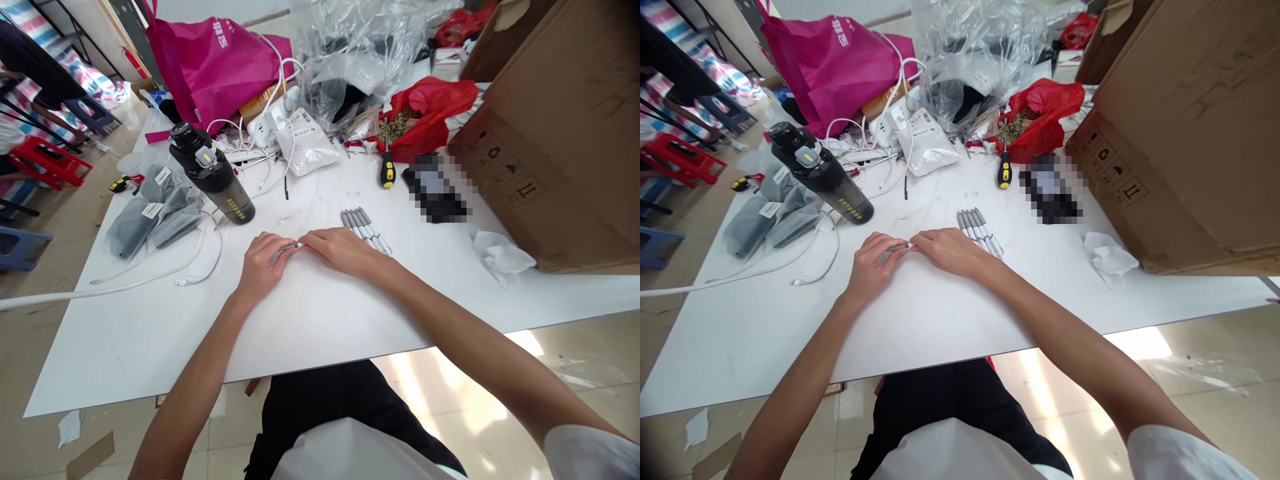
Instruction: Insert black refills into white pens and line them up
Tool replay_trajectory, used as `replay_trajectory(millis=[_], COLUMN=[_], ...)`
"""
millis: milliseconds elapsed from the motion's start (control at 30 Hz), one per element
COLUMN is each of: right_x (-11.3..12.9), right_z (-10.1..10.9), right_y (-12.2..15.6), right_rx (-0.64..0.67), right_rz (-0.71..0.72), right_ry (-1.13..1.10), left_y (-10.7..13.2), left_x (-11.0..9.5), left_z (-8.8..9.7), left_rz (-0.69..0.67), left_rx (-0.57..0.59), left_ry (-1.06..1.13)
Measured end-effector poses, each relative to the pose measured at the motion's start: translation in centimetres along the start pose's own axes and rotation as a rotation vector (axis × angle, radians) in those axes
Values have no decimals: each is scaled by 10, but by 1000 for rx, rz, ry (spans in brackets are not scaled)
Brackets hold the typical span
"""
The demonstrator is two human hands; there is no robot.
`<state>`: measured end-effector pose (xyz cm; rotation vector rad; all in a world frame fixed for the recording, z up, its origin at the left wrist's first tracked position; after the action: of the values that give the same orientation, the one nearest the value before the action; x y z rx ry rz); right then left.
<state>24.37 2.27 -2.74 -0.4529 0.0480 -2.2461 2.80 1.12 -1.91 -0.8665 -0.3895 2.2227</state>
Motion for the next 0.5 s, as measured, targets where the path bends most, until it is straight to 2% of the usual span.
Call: replay_trajectory(millis=[233,500], right_x=[-8,-11], right_z=[9,18], right_y=[2,3], right_rx=[-85,-76], right_rz=[-50,-104], right_ry=[40,99], left_y=[0,-2], left_x=[9,8], left_z=[8,11], left_rz=[126,151], left_rx=[-3,-38], left_ry=[37,79])
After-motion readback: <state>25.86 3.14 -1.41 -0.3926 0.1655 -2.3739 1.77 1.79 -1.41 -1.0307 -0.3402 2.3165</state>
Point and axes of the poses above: each hand's wrist, its own y-axis away from the middle knuckle, its own z-axis out of the back of the hand, x = y × z, the point moved 3 cm from there along -y, towards the middle knuckle, and after that the axes turned 9 degrees about x, right-handed, at the moved point
